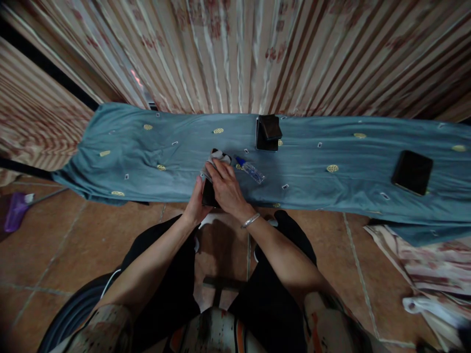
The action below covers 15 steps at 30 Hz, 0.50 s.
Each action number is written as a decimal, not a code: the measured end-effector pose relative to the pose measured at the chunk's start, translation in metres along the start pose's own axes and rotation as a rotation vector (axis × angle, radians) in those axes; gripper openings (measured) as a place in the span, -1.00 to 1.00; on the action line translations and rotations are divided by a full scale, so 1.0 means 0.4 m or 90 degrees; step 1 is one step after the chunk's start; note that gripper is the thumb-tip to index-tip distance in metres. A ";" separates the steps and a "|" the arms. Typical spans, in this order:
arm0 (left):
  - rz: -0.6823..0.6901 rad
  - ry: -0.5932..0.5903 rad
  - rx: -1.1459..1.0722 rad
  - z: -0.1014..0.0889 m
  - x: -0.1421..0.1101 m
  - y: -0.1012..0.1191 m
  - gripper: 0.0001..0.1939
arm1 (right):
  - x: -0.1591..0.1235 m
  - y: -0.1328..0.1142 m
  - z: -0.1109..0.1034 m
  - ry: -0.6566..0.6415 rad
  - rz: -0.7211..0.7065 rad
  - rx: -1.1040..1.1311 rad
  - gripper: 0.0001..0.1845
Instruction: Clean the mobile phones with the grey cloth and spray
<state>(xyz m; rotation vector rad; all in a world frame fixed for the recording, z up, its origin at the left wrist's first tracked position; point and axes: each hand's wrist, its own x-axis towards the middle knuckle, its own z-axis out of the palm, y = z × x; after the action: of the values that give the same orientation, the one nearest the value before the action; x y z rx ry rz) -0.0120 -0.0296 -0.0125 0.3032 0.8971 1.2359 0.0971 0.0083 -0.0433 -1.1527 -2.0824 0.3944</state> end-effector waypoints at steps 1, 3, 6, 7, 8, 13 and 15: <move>0.001 -0.003 0.005 0.000 -0.001 -0.002 -0.51 | 0.005 0.008 -0.002 0.010 0.004 -0.003 -0.43; 0.005 -0.016 0.010 0.002 -0.003 -0.006 -0.52 | 0.015 0.023 -0.007 0.028 0.010 -0.012 -0.44; -0.027 -0.025 0.028 0.003 -0.006 -0.009 -0.50 | 0.028 0.044 -0.016 0.044 0.017 -0.032 -0.44; -0.043 -0.022 0.038 0.003 -0.007 -0.009 -0.49 | 0.031 0.050 -0.018 0.047 0.018 -0.038 -0.44; -0.055 -0.017 0.049 0.002 -0.007 -0.009 -0.48 | 0.033 0.054 -0.020 0.048 0.017 -0.044 -0.45; -0.050 -0.007 0.086 -0.004 -0.009 0.000 -0.48 | 0.037 0.065 -0.021 0.047 0.013 -0.056 -0.43; -0.042 -0.008 0.093 -0.008 -0.008 0.004 -0.48 | 0.036 0.069 -0.018 0.052 0.015 -0.059 -0.43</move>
<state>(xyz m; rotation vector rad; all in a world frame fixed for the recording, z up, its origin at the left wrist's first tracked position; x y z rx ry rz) -0.0156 -0.0326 -0.0121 0.3943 0.9809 1.1089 0.1139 0.0351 -0.0474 -1.2279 -2.0361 0.2603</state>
